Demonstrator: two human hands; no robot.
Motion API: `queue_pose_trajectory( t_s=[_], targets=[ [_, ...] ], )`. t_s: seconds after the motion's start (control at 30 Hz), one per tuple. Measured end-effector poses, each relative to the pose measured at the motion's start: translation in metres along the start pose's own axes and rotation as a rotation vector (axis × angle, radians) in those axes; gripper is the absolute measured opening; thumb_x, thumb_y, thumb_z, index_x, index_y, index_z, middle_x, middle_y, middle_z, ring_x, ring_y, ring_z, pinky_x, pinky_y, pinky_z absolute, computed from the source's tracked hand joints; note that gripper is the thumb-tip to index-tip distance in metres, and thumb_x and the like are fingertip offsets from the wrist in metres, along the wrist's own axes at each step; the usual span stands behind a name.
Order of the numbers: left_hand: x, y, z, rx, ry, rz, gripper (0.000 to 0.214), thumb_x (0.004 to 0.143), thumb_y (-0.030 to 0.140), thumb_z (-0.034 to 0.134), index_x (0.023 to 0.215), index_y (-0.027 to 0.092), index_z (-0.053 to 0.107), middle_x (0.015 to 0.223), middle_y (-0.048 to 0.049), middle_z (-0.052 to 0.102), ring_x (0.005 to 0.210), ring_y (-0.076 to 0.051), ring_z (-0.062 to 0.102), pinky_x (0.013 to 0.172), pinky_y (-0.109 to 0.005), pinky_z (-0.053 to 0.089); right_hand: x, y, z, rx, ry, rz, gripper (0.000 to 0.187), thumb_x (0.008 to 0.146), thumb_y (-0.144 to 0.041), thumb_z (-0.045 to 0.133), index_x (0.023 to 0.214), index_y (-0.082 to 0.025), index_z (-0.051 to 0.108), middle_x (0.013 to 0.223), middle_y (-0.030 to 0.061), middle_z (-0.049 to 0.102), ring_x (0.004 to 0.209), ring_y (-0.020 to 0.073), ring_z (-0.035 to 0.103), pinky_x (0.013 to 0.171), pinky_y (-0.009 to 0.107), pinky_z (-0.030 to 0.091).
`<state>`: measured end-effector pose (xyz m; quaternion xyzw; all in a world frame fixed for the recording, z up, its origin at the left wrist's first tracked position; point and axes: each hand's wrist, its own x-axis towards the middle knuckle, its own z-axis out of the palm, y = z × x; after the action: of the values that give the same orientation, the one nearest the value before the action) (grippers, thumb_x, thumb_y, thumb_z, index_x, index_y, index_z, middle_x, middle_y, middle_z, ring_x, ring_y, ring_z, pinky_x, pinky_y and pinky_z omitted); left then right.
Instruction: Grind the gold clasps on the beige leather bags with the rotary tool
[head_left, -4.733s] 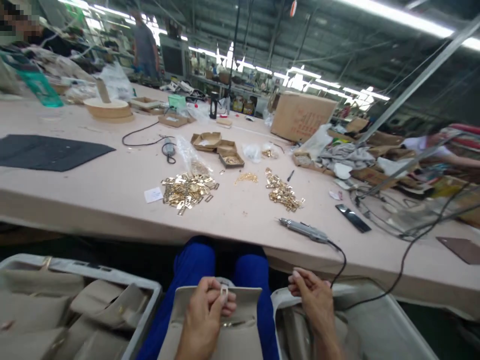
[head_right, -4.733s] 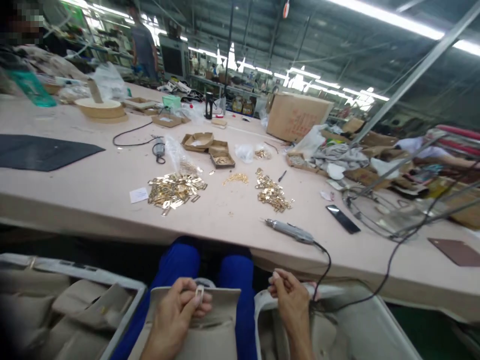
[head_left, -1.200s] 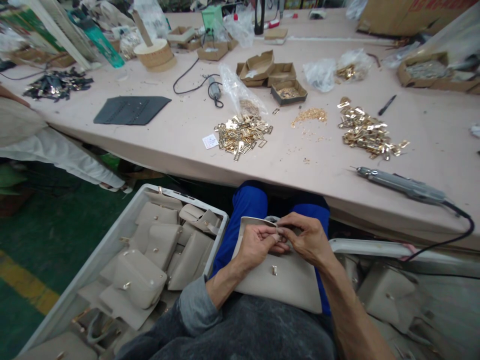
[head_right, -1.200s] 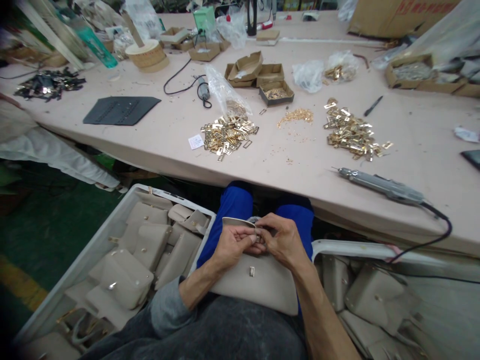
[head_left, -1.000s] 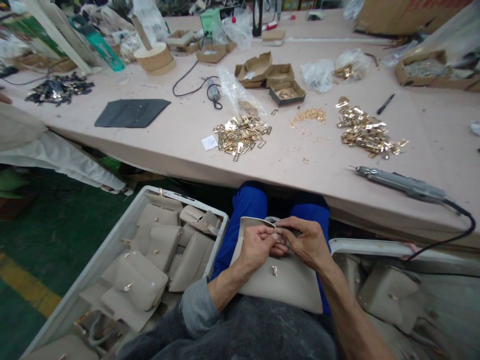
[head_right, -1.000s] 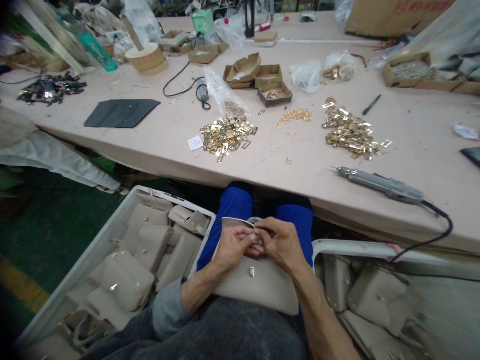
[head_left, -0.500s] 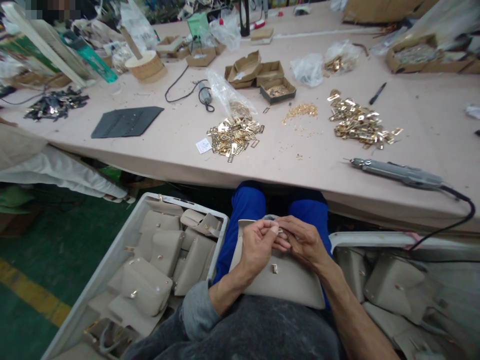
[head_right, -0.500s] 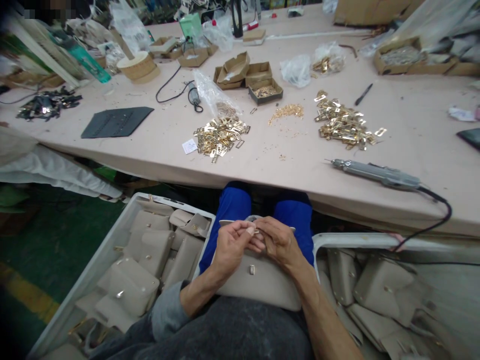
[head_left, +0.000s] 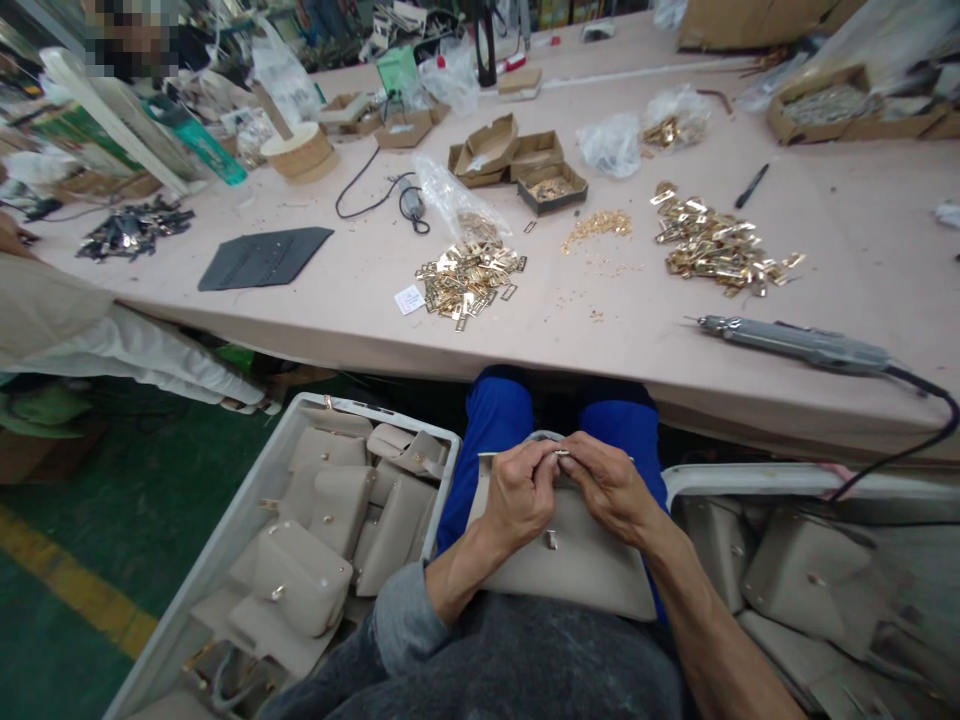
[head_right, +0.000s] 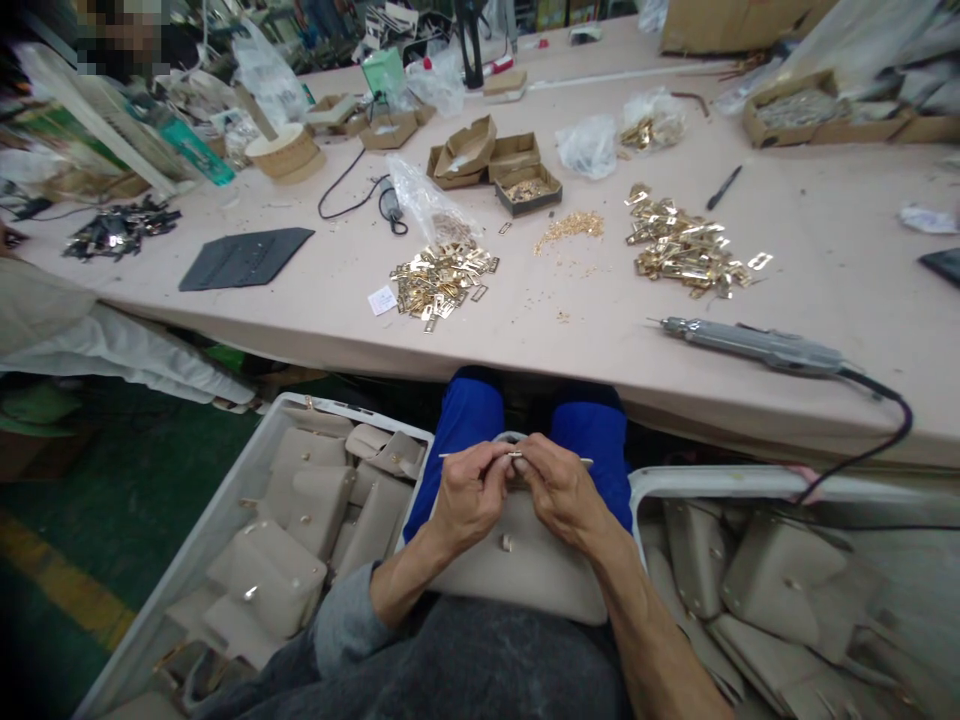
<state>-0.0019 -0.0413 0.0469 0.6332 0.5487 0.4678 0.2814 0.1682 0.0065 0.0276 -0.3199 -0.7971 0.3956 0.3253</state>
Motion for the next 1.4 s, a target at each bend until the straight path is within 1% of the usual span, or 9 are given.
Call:
queue_pose_trajectory(
  t_s=[0.17, 0.5, 0.8, 0.9, 1.07, 1.17, 1.23, 1.33, 1.4],
  targets=[
    [0.001, 0.002, 0.001, 0.047, 0.017, 0.015, 0.020, 0.100, 0.014, 0.052, 0.098, 0.016, 0.072, 0.080, -0.0064, 0.070, 0.071, -0.019, 0.065, 0.070, -0.031, 0.049, -0.002, -0.004, -0.003, -0.016, -0.030, 0.010, 0.019, 0.108, -0.021, 0.045, 0.105, -0.022, 0.064, 0.099, 0.0071, 0.064, 0.089, 0.0194, 0.060, 0.080, 0.033, 0.047],
    [0.005, 0.007, -0.003, 0.065, -0.023, 0.019, 0.021, 0.099, 0.015, 0.051, 0.092, 0.015, 0.070, 0.077, -0.0066, 0.068, 0.068, -0.019, 0.063, 0.067, -0.031, 0.045, 0.000, -0.008, 0.002, -0.095, 0.094, -0.007, 0.028, 0.103, -0.021, 0.053, 0.075, -0.019, 0.058, 0.070, 0.0012, 0.055, 0.062, 0.0135, 0.048, 0.063, 0.032, 0.034],
    [0.010, 0.007, -0.002, -0.012, -0.077, -0.240, 0.021, 0.091, 0.013, 0.054, 0.078, 0.016, 0.071, 0.064, -0.0015, 0.063, 0.056, -0.014, 0.056, 0.056, -0.026, 0.039, 0.004, -0.006, 0.000, 0.026, 0.051, 0.144, 0.038, 0.105, -0.033, 0.055, 0.069, -0.019, 0.058, 0.066, -0.0003, 0.053, 0.061, 0.0128, 0.047, 0.061, 0.030, 0.033],
    [0.011, 0.004, 0.000, -0.001, -0.076, -0.290, 0.020, 0.090, 0.012, 0.055, 0.081, 0.016, 0.073, 0.065, -0.0015, 0.065, 0.058, -0.014, 0.057, 0.055, -0.025, 0.038, 0.003, -0.004, -0.001, 0.080, -0.013, 0.156, 0.030, 0.104, -0.031, 0.054, 0.078, -0.019, 0.064, 0.075, 0.0015, 0.059, 0.069, 0.0145, 0.052, 0.066, 0.030, 0.037],
    [0.016, 0.002, -0.003, 0.014, -0.090, -0.310, 0.020, 0.093, 0.015, 0.056, 0.085, 0.016, 0.074, 0.071, -0.0029, 0.067, 0.064, -0.016, 0.060, 0.059, -0.025, 0.043, 0.005, -0.003, 0.001, 0.019, 0.037, 0.180, 0.032, 0.104, -0.032, 0.053, 0.076, -0.019, 0.061, 0.072, 0.0006, 0.055, 0.066, 0.0143, 0.049, 0.066, 0.031, 0.035],
    [0.017, 0.005, -0.008, 0.085, -0.109, -0.238, 0.017, 0.093, 0.019, 0.061, 0.100, 0.015, 0.076, 0.086, -0.0067, 0.070, 0.075, -0.019, 0.064, 0.069, -0.029, 0.051, 0.007, -0.004, 0.000, 0.060, 0.049, 0.216, 0.035, 0.105, -0.035, 0.052, 0.074, -0.020, 0.059, 0.070, -0.0001, 0.053, 0.064, 0.0140, 0.047, 0.064, 0.031, 0.034],
    [0.015, 0.007, -0.009, 0.115, -0.113, -0.211, 0.026, 0.089, 0.018, 0.066, 0.114, 0.015, 0.074, 0.096, -0.0088, 0.071, 0.079, -0.020, 0.066, 0.074, -0.031, 0.055, 0.007, -0.004, -0.002, 0.109, 0.041, 0.238, 0.036, 0.106, -0.037, 0.052, 0.075, -0.020, 0.060, 0.071, 0.0000, 0.054, 0.065, 0.0141, 0.048, 0.064, 0.031, 0.035],
    [0.011, 0.006, -0.003, 0.010, -0.130, -0.279, 0.031, 0.091, 0.017, 0.063, 0.121, 0.017, 0.072, 0.101, -0.0087, 0.074, 0.075, -0.019, 0.070, 0.071, -0.029, 0.058, 0.007, -0.004, -0.005, 0.134, 0.026, 0.252, 0.036, 0.107, -0.039, 0.051, 0.078, -0.020, 0.062, 0.074, 0.0006, 0.057, 0.067, 0.0145, 0.052, 0.065, 0.031, 0.038],
    [0.009, 0.005, 0.002, -0.120, -0.151, -0.359, 0.024, 0.097, 0.022, 0.058, 0.115, 0.019, 0.074, 0.092, -0.0066, 0.076, 0.068, -0.018, 0.072, 0.063, -0.026, 0.057, 0.006, -0.003, -0.006, 0.101, 0.040, 0.258, 0.038, 0.106, -0.040, 0.051, 0.077, -0.020, 0.062, 0.073, 0.0007, 0.057, 0.066, 0.0147, 0.052, 0.065, 0.031, 0.038]
  ],
)
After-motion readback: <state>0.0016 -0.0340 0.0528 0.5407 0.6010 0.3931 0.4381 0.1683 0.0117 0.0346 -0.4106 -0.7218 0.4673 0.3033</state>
